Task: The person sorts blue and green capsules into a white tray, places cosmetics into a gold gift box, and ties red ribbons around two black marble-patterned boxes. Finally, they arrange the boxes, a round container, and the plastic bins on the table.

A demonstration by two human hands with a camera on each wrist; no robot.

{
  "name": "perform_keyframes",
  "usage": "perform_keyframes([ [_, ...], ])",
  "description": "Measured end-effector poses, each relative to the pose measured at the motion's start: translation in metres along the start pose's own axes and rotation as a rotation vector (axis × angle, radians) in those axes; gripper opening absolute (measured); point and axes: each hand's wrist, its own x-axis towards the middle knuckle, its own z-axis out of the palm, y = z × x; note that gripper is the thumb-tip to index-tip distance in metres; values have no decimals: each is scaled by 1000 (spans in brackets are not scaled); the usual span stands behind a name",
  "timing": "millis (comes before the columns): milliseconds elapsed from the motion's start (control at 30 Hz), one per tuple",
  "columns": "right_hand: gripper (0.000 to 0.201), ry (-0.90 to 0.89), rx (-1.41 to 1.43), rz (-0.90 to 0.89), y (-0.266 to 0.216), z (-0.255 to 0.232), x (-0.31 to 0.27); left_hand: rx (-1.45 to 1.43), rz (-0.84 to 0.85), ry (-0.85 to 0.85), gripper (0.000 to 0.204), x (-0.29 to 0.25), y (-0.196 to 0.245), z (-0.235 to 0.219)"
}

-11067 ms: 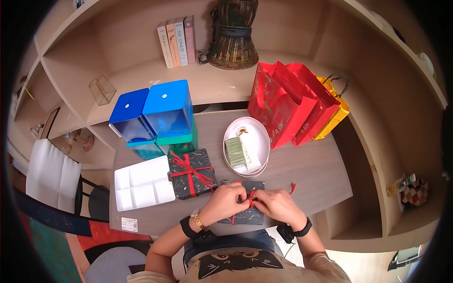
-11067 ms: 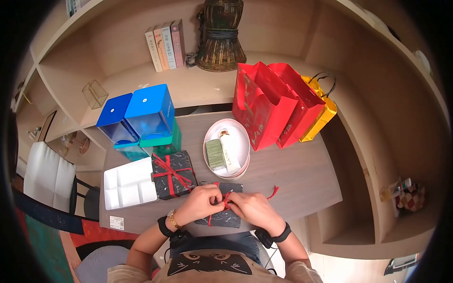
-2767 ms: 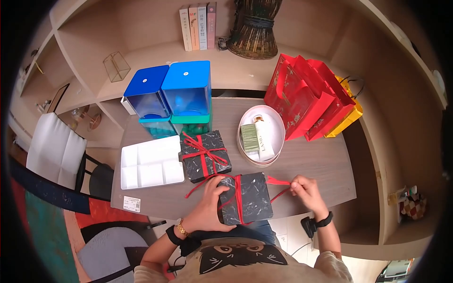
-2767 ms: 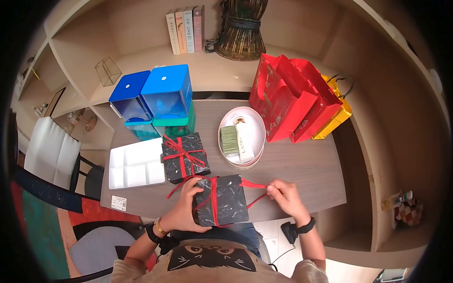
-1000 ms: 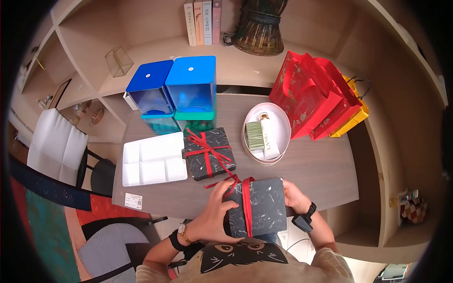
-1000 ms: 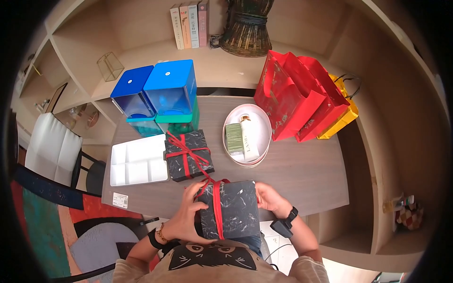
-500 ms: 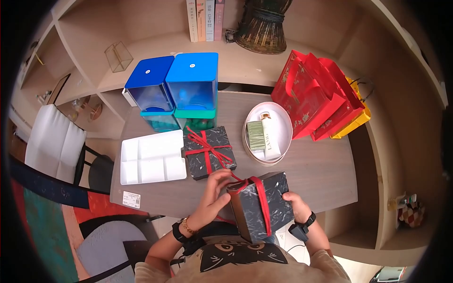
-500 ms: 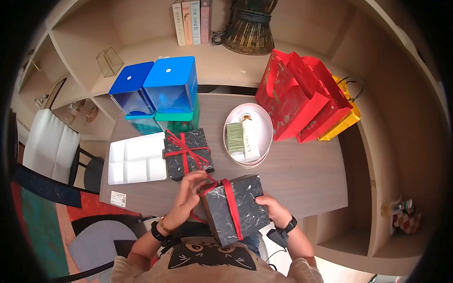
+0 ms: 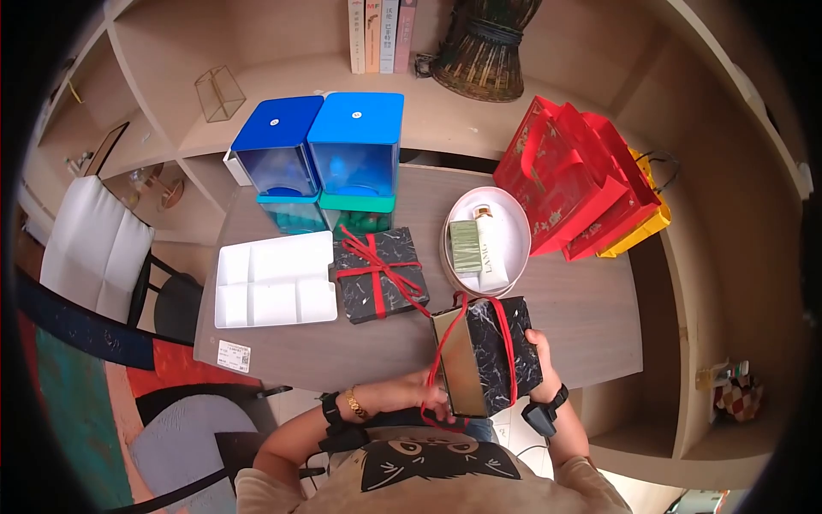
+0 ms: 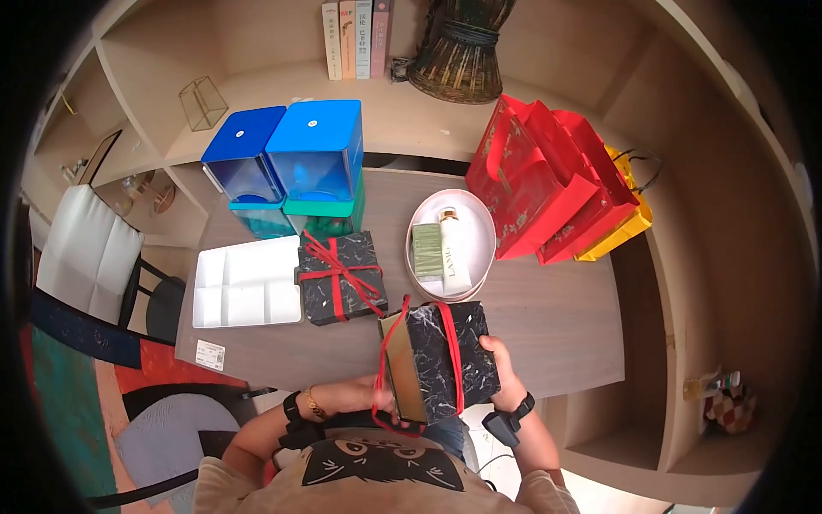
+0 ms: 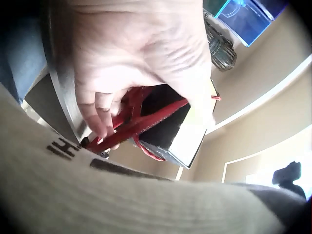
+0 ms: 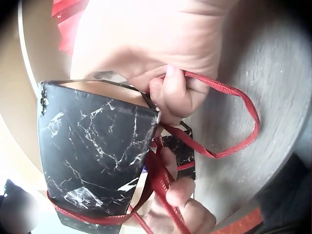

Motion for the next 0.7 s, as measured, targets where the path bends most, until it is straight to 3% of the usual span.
perform_keyframes([
  [100, 62, -91, 100, 43, -3, -9, 7, 93, 84, 169, 34, 3, 0, 8],
  [200, 61, -55, 80, 22, -2, -7, 9, -76, 15, 234, 26, 0, 19, 14],
  [400, 56, -82, 142, 44, 2, -6, 22, 122, -191, 286, 24, 6, 11, 0],
  [500, 54, -88, 187, 51, 2, 4, 28, 616, 148, 273, 30, 21, 1, 12],
  [600, 51, -86, 190, 36, 0, 5, 30, 532, 43, 78, 35, 20, 2, -3],
  [700, 48, -49, 95, 21, -2, -9, 29, 427, -180, 266, 39, -3, 14, -15],
])
